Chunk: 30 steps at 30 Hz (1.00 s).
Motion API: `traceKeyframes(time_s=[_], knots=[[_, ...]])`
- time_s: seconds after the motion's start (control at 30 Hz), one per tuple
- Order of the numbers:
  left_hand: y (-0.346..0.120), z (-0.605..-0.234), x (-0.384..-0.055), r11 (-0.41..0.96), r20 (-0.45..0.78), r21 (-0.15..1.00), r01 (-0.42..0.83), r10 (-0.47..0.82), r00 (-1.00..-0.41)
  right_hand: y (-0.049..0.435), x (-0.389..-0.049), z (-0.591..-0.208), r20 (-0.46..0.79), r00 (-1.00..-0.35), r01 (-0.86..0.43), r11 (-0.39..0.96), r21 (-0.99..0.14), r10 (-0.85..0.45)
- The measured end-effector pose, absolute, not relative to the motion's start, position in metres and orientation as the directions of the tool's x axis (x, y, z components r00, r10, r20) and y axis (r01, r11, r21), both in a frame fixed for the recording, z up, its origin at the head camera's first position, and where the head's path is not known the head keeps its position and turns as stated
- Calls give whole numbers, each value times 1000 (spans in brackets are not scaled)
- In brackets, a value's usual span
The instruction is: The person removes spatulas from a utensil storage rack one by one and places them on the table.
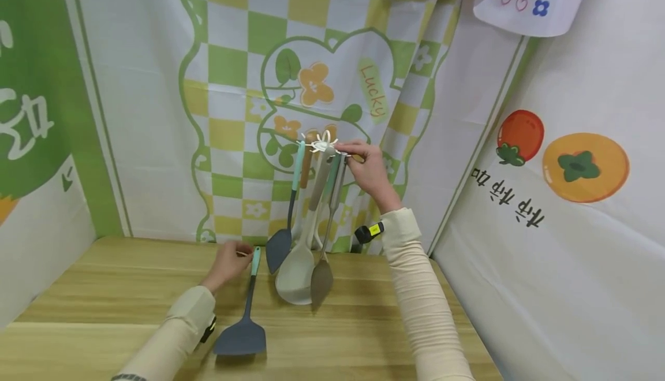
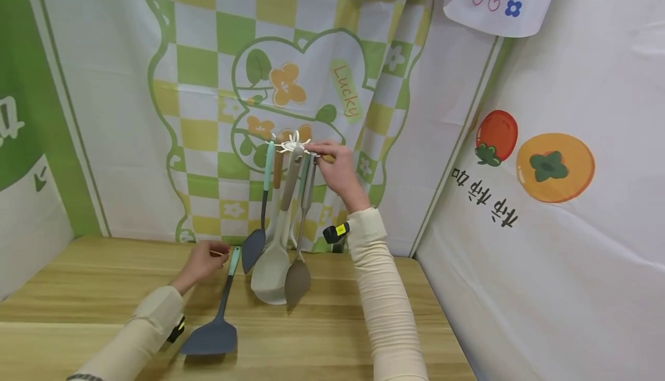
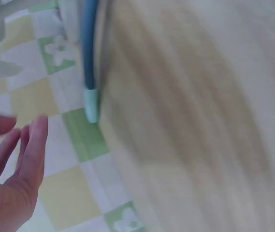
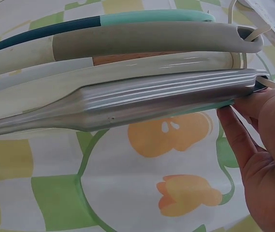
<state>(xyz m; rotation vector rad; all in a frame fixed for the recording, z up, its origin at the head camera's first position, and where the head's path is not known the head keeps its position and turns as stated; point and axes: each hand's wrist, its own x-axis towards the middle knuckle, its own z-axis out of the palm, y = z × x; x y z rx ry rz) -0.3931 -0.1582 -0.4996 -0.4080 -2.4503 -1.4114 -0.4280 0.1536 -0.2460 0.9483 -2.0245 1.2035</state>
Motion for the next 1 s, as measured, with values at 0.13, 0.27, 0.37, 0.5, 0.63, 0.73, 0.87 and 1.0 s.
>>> traceKeyframes(time_s=[0.13, 0.27, 0.37, 0.5, 0.63, 0.73, 0.87, 1.0], knots=[[-153, -480, -393, 484, 442, 773, 411, 53, -895, 154, -428, -245, 772, -574, -809, 336, -483, -271], [-146, -461, -392, 434, 478, 780, 450, 49, -877, 155, -429, -245, 780, -567, -815, 316, -485, -266], [-142, -445, -389, 377, 487, 798, 469, 55, -872, 155, -429, -246, 788, -556, -825, 291, -484, -265], [-134, -423, -386, 310, 508, 809, 500, 61, -859, 155, -429, -247, 787, -560, -822, 290, -489, -261], [-126, -404, -381, 238, 523, 819, 522, 64, -850, 154, -429, -247, 781, -571, -814, 294, -500, -254], [-120, -392, -377, 179, 532, 826, 535, 67, -844, 153, -428, -247, 778, -575, -812, 293, -505, -252], [-111, -377, -374, 126, 535, 831, 542, 86, -841, 153, -429, -249, 783, -568, -817, 292, -497, -254], [-103, -365, -375, 100, 535, 832, 546, 116, -837, 151, -431, -250, 788, -563, -820, 288, -494, -251]])
